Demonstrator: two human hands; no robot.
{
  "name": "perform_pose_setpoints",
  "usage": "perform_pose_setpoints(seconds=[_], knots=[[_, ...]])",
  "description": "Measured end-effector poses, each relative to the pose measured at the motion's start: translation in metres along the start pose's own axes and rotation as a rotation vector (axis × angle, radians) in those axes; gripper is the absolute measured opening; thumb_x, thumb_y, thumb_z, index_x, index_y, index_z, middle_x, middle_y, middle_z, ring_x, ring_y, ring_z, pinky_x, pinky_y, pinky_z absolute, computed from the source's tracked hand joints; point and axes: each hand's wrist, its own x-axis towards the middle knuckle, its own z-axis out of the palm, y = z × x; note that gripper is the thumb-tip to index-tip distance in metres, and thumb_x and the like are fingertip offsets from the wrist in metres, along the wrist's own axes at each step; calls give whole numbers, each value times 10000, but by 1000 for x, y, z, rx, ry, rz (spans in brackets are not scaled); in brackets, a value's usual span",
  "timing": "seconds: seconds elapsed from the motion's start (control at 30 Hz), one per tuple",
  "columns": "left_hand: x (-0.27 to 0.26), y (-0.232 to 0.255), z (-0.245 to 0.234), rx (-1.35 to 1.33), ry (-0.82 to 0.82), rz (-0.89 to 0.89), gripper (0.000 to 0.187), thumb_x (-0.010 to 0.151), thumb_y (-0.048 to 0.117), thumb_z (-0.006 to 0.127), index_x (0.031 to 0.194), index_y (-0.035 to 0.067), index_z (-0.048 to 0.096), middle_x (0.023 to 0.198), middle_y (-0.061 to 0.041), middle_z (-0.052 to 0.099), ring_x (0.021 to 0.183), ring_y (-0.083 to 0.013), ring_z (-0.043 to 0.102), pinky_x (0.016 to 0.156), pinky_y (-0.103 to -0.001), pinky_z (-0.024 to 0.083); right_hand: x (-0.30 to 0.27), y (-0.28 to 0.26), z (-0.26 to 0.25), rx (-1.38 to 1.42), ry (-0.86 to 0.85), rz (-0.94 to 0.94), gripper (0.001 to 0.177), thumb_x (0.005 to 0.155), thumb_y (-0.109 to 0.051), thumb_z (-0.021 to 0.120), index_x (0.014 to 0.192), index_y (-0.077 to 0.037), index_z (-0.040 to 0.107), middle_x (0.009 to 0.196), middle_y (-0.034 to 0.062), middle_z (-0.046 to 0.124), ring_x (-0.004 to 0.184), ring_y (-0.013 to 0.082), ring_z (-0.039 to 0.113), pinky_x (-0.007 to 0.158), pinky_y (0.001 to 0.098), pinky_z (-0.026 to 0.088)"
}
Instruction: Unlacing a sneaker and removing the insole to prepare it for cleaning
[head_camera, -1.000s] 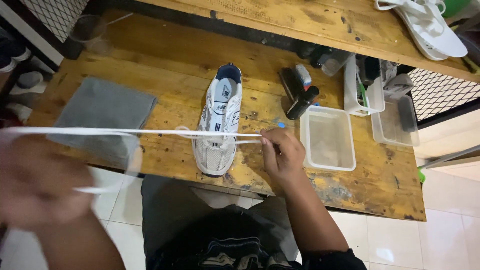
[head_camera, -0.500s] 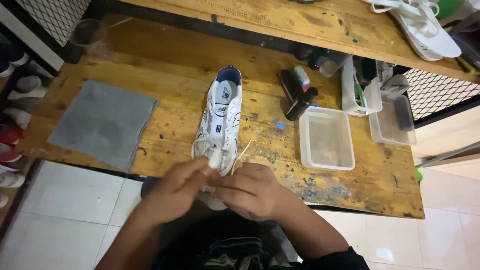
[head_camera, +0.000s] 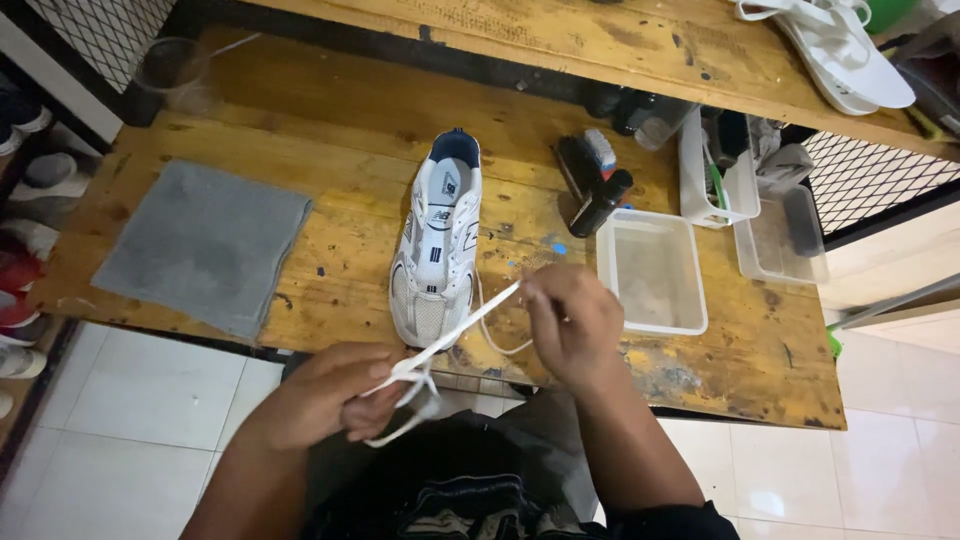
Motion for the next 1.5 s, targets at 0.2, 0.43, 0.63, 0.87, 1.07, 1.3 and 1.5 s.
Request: perform_pose_setpoints(seconds=[0.2,0.43,0.63,0.87,1.07,1.3,1.5], knots=[[-33,25,-34,-478,-278,133,225,1087,164,432,943,38,551,640,-1,443,460,-130,372,388,-270,323,0,5,1,45,1,135,53,1014,-46,629,1016,5,644,935,147,702,811,257,704,722,314,567],[-69,68,-30,-412,161,854,261,1204,318,560,1132,113,703,738,92,347,534,-19,231,457,-176,196,-3,0,-3,111,-215,109,97,1015,-75,634,1072,-3,665,941,142,705,765,236,700,676,322,579],[-58,63,-34,-293,201,747,303,1188,351,498,1124,176,738,728,79,331,546,-39,261,476,-184,217,9,-17,-2,147,-296,-7,92,1015,-92,622,1021,-17,676,906,102,693,749,211,698,616,302,577],[2,16,-8,-141,556,653,280,1130,255,370,991,106,562,761,-78,608,699,-207,667,624,-336,529,33,-59,3,332,-327,-89,75,948,-81,667,956,-45,733,756,146,707,591,272,679,474,343,555],[26,28,50,638,382,3,240,1070,254,474,895,124,573,754,-7,570,677,-126,528,587,-298,440,33,-67,-6,379,-409,-253,172,1062,-139,561,1133,-36,681,1135,168,718,695,270,655,606,363,477],[22,-4,34,162,197,-96,301,1109,201,470,836,89,529,758,-26,462,658,-134,437,584,-280,393,24,-58,0,400,-284,-211,142,985,-90,734,1080,-6,669,974,132,685,781,227,699,647,337,583],[12,19,34,459,-41,86,293,1044,328,559,878,103,648,801,23,568,749,-117,515,687,-285,399,15,-59,9,614,-390,62,283,1086,-221,507,1197,18,610,1187,217,651,1081,350,731,887,400,638]])
